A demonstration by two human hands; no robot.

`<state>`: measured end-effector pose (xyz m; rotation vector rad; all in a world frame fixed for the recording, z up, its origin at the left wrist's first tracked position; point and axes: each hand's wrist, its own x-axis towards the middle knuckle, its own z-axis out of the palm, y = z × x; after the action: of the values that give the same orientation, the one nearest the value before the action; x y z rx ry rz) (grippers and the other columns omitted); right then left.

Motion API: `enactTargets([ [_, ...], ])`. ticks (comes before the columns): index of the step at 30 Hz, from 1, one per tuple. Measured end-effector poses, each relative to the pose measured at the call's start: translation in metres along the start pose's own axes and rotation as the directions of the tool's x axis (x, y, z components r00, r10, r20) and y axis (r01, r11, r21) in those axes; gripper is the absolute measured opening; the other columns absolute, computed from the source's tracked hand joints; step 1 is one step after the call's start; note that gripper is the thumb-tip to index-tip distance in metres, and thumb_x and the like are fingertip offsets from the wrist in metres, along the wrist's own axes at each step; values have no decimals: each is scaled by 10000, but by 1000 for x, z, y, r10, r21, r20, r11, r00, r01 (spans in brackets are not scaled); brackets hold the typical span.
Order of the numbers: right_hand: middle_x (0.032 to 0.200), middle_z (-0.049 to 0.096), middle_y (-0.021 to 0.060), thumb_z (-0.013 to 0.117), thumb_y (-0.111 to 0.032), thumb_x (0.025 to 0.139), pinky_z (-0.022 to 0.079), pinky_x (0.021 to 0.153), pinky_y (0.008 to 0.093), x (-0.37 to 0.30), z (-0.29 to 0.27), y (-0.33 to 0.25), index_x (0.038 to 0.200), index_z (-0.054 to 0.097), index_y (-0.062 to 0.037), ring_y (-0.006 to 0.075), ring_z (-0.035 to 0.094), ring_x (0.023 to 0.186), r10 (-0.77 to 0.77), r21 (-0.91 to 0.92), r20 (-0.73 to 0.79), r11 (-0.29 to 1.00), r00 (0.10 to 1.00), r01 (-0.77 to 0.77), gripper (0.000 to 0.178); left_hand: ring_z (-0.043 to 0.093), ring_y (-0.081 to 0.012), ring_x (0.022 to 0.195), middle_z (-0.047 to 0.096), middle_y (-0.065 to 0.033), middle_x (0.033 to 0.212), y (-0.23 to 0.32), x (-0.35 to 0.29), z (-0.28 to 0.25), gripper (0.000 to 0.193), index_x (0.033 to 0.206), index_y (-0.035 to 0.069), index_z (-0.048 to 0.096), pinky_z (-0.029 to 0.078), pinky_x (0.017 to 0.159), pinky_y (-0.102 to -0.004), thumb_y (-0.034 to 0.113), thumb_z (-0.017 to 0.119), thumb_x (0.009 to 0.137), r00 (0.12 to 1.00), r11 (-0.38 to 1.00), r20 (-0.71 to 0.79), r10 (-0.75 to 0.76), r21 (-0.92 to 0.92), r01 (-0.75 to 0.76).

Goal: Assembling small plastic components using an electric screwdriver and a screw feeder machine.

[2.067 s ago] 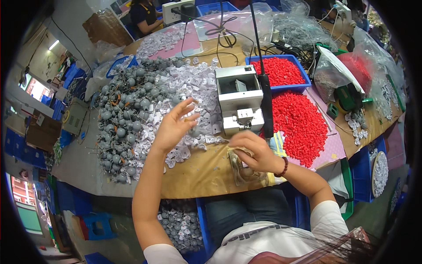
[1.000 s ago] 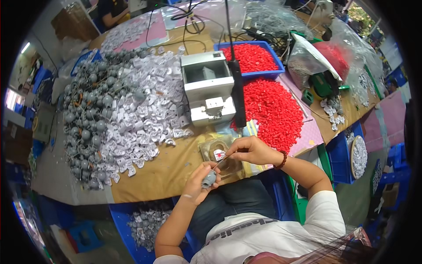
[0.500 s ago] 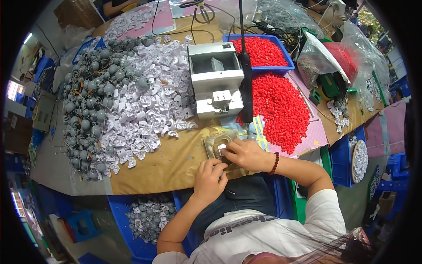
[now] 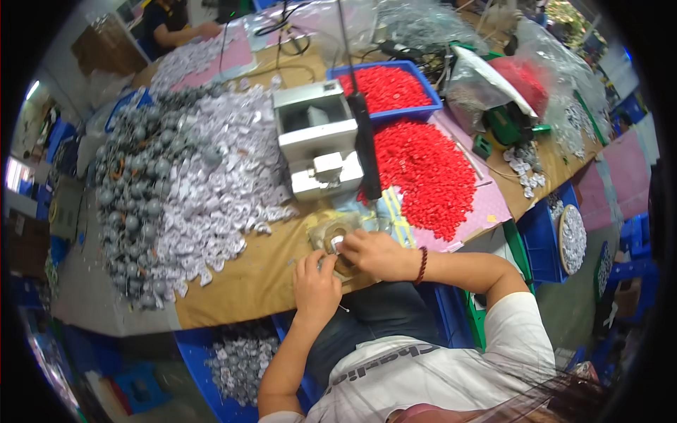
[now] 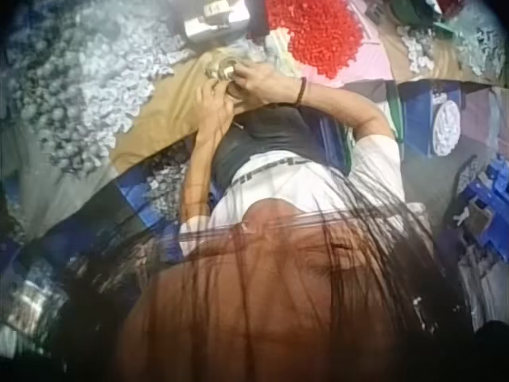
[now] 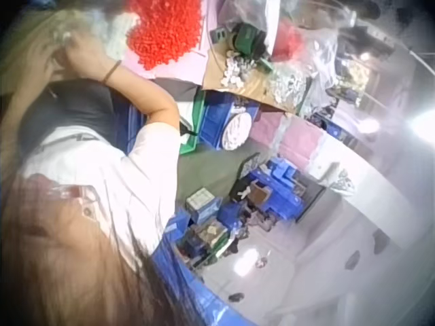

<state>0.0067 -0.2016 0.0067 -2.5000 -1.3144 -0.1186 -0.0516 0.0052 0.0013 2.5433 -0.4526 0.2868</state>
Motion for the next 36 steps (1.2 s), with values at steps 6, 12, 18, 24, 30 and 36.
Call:
enactTargets([
  [6,1154,634,117,679,-115,815,512,933,438,-22,4,11,1130,707,-18,306,592,1134,26,113,-163,994,986,-7,331,555,-365,1228,592,-199,1344,10,8,26,535,1321,58,645,411,1036,-540,67,690,788,993,979,-11,116,167,-113],
  [12,1225,635,172,704,-34,854,498,1010,451,-55,-14,39,1313,626,-42,369,599,1168,255,392,-148,902,956,-180,466,566,-348,1227,593,-204,1356,0,5,32,538,1314,50,643,407,1038,-530,83,706,781,987,962,5,163,220,-160],
  [18,1231,623,195,700,-20,839,503,1006,453,-71,11,38,1312,604,-43,382,619,1150,228,267,-140,946,964,-185,483,590,-350,1209,616,-209,1334,0,3,34,514,1290,48,659,419,1033,-516,68,705,778,982,960,-14,186,216,-179],
  [24,1098,629,161,698,-7,849,536,899,416,-58,11,30,1248,634,-39,331,642,1032,448,425,-291,852,845,-306,406,593,-353,1215,623,-219,1328,-6,0,34,494,1273,34,667,426,1027,-510,57,707,780,980,956,-21,198,224,-189],
  [30,1090,633,57,718,21,894,556,817,298,-38,16,34,1266,617,-19,144,649,937,689,957,-79,255,720,-139,387,591,-346,1226,620,-220,1339,-5,2,38,481,1272,34,665,425,1035,-513,78,720,796,978,956,-22,207,217,-198],
  [36,1129,651,90,694,60,929,613,905,351,-16,21,41,1359,541,-24,205,697,1029,586,889,236,-453,775,72,464,610,-343,1208,637,-192,1312,-2,5,36,453,1238,42,695,445,1015,-497,25,688,786,981,971,-70,182,167,-169],
])
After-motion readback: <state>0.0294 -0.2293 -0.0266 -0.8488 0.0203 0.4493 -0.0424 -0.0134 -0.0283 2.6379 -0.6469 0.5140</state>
